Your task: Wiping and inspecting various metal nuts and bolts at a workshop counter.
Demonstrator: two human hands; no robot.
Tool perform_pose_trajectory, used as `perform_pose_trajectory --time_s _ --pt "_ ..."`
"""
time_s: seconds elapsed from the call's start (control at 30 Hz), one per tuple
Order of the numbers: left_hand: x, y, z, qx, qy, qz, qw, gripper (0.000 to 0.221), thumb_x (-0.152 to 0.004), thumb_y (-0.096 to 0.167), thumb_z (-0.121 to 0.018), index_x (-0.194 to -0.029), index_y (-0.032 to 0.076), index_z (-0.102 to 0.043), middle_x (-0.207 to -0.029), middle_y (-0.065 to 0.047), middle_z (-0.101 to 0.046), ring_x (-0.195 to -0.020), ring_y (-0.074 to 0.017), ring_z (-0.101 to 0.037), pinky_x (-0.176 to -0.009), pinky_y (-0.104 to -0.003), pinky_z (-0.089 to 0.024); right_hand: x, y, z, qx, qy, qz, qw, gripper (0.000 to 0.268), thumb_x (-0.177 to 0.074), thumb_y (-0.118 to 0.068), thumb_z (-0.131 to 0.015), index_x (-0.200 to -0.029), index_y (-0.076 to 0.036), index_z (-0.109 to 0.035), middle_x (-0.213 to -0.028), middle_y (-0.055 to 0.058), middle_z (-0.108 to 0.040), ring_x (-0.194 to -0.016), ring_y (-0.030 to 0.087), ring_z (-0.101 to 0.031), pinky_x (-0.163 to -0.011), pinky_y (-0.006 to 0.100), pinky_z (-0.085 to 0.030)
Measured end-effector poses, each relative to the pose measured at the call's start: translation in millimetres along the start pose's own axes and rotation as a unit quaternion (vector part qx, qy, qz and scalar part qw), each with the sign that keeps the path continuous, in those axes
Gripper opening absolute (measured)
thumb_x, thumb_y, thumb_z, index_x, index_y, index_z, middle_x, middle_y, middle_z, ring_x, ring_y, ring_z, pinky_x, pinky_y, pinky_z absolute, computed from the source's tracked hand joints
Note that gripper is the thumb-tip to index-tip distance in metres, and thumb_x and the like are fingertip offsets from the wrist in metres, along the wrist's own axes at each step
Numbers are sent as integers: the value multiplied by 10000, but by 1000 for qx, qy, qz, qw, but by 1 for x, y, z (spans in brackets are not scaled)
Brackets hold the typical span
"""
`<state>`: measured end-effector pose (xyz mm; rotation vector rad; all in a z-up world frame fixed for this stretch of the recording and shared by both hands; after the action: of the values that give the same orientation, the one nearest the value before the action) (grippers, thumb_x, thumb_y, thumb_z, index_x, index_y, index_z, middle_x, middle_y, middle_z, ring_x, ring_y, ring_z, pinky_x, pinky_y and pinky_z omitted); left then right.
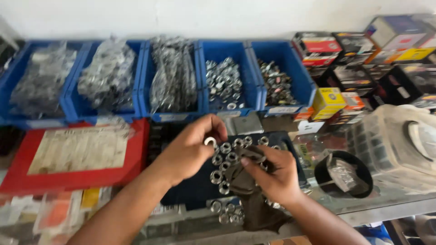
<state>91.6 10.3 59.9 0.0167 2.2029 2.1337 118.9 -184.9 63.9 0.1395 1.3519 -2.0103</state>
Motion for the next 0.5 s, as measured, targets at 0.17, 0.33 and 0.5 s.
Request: perform_pose_trajectory --time_s 0.17,0.33,0.5 --pt "45 -15 6 63 -3 2 998 488 -796 -147 -614 -1226 47 -487 -1119 -139 -693 -984 -210 -652 -805 -330 -533 2 -29 -13 40 -26 93 995 140 -776 16 -748 -904 20 -694 -716 65 -685 -503 163 -508 -489 276 -427" --pt "59 -32 20 93 86 -10 992 543 -636 -148 -836 -1099 -8 -591 -1202 -152 -710 -1006 -280 -795 -848 -364 -679 3 -44 -22 57 -51 164 984 239 -753 30 -771 -986 43 -715 -834 107 -728 -529 163 -593 -477 263 -461" --pt "62 -48 15 211 95 -61 971 391 -685 -158 -833 -1022 -53 -667 -958 -173 -723 -1025 -308 -772 -753 -371 -695 4 -48 -29 19 -71 156 985 212 -783 19 -741 -991 50 -710 -856 125 -714 -547 186 -570 -505 270 -462"
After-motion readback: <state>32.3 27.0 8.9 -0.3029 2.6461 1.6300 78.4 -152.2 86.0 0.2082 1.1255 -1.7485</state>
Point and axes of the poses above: each hand's wrist, its own x-axis away from the middle knuckle, its own z-axis out of the back of the hand, y = z × x, the point moved 6 cm from there along -x, towards the middle knuckle
